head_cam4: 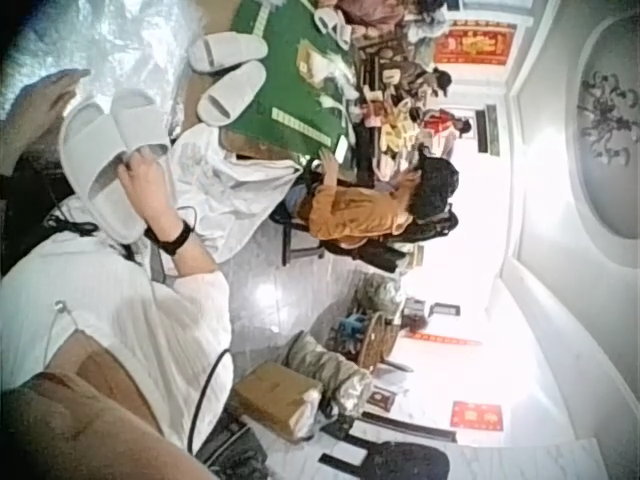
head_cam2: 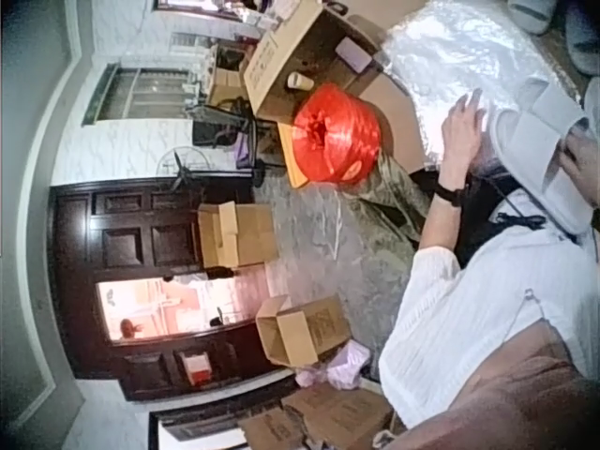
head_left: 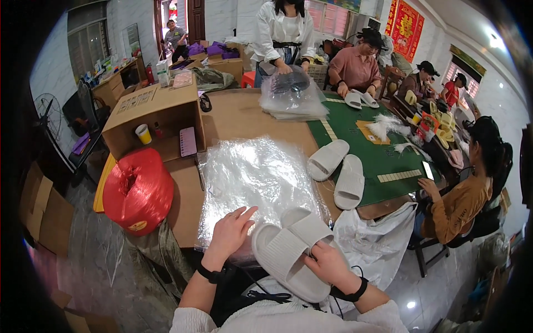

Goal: Packaging finished slippers into plastic bags in a workshop.

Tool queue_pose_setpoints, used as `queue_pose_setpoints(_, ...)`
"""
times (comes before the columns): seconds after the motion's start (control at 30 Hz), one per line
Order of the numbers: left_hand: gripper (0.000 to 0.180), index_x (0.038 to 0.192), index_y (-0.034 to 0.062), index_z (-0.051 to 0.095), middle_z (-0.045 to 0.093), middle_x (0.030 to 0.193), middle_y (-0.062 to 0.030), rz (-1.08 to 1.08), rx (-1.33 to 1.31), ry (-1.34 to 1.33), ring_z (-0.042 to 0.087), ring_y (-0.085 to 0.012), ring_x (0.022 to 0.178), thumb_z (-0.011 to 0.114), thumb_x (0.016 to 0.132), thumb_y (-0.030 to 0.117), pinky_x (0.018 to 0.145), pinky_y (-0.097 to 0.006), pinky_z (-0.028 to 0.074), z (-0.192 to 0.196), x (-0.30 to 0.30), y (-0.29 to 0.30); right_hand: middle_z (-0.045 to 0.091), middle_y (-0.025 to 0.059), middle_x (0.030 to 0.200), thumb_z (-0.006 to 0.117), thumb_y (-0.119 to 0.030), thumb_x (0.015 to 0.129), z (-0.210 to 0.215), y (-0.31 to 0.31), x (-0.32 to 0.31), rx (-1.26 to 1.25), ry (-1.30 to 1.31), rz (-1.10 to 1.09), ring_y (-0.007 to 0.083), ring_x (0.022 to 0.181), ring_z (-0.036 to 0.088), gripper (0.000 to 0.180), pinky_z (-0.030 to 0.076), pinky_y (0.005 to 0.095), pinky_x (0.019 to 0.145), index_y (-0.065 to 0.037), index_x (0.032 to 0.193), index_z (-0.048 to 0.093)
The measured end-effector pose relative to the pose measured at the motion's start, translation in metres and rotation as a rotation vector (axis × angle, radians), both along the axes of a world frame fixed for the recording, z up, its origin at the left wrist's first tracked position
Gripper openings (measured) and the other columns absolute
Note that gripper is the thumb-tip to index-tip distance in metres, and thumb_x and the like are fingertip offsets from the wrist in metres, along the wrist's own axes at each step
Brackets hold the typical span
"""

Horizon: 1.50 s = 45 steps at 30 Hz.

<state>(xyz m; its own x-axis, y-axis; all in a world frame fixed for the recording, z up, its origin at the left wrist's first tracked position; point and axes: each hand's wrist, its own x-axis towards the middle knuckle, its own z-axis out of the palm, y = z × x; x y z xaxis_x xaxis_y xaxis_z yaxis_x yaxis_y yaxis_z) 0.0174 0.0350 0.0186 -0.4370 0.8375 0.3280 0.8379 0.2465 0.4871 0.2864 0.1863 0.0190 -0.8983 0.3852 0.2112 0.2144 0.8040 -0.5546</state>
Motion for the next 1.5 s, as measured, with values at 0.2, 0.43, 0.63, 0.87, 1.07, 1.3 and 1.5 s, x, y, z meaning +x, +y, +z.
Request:
queue_pose_setpoints(0.2, 0.04, 0.139, 0.0193, 0.06, 0.053, 0.147, -0.0133, -0.131, 0.053, 0.12, 0.048, -0.0418, 0.135, 0.058, 0.099, 0.021, 0.112, -0.05, 0.039, 0.001, 0.01, 0.004, 0.061, 0.0203, 0.095, 0.069, -0.021, 0.09, 0.001, -0.006, -0.025, 0.069, 0.02, -0.034, 0.0411, 0.084, 0.063, 0.024, 0.052, 0.0495, 0.071, 0.002, 0.09, 0.063)
queue_pose_setpoints(0.43, 0.043, 0.145, 0.0181, 0.055, 0.042, 0.158, -0.0121, -0.234, 0.075, 0.093, 0.034, -0.0398, 0.146, 0.051, 0.103, 0.024, 0.12, -0.056, 0.024, 0.003, 0.024, 0.004, 0.06, 0.0237, 0.095, 0.068, -0.02, 0.091, 0.004, -0.013, -0.065, 0.074, 0.069, -0.062, 0.0433, 0.084, 0.063, 0.024, 0.052, 0.0517, 0.072, 0.003, 0.087, 0.061)
queue_pose_setpoints(0.63, 0.042, 0.145, 0.0125, 0.053, 0.044, 0.156, -0.0124, -0.335, 0.128, -0.039, 0.037, -0.0365, 0.145, 0.049, 0.104, 0.022, 0.12, -0.052, 0.026, 0.022, 0.027, -0.005, 0.061, 0.022, 0.092, 0.066, -0.017, 0.089, -0.025, 0.0, -0.122, 0.105, 0.144, -0.124, 0.044, 0.082, 0.063, 0.019, 0.051, 0.0509, 0.069, 0.002, 0.091, 0.062)
queue_pose_setpoints(0.87, 0.043, 0.145, 0.0116, 0.054, 0.043, 0.157, -0.0118, -0.484, 0.167, -0.203, 0.037, -0.0367, 0.145, 0.05, 0.103, 0.016, 0.121, -0.048, 0.027, 0.019, 0.017, -0.017, 0.063, 0.0145, 0.099, 0.055, -0.015, 0.092, -0.032, 0.005, -0.195, 0.568, 0.191, -0.007, 0.0321, 0.093, 0.062, 0.012, 0.052, 0.0394, 0.078, -0.005, 0.095, 0.062)
queue_pose_setpoints(1.07, 0.047, 0.143, 0.0109, 0.057, 0.044, 0.156, -0.0132, -0.423, 0.086, -0.018, 0.037, -0.0375, 0.145, 0.06, 0.097, 0.021, 0.119, -0.047, 0.031, 0.035, -0.001, -0.035, 0.063, 0.0236, 0.098, 0.056, -0.029, 0.101, -0.04, 0.022, -0.246, 0.242, 0.234, -0.273, 0.0378, 0.088, 0.065, 0.031, 0.056, 0.0454, 0.074, 0.001, 0.098, 0.061)
queue_pose_setpoints(1.3, 0.086, 0.156, 0.0144, 0.033, 0.028, 0.159, -0.0303, 0.113, -0.009, -0.084, 0.038, -0.0499, 0.14, 0.076, 0.082, 0.026, 0.115, -0.051, 0.035, 0.001, 0.019, -0.059, 0.062, 0.0196, 0.105, 0.066, -0.04, 0.093, -0.033, 0.017, -0.233, 0.158, 0.053, -0.359, 0.036, 0.1, 0.062, 0.045, 0.055, 0.044, 0.082, 0.002, 0.11, 0.062)
queue_pose_setpoints(1.5, 0.079, 0.153, 0.0096, 0.038, 0.032, 0.155, -0.0313, 0.111, 0.047, -0.15, 0.044, -0.0488, 0.132, 0.063, 0.079, 0.001, 0.11, -0.051, 0.04, -0.028, 0.015, -0.071, 0.053, 0.0192, 0.134, 0.074, -0.043, 0.083, -0.029, -0.009, -0.159, 0.171, 0.142, -0.036, 0.0407, 0.132, 0.045, 0.067, 0.045, 0.0531, 0.101, -0.004, 0.134, 0.057)
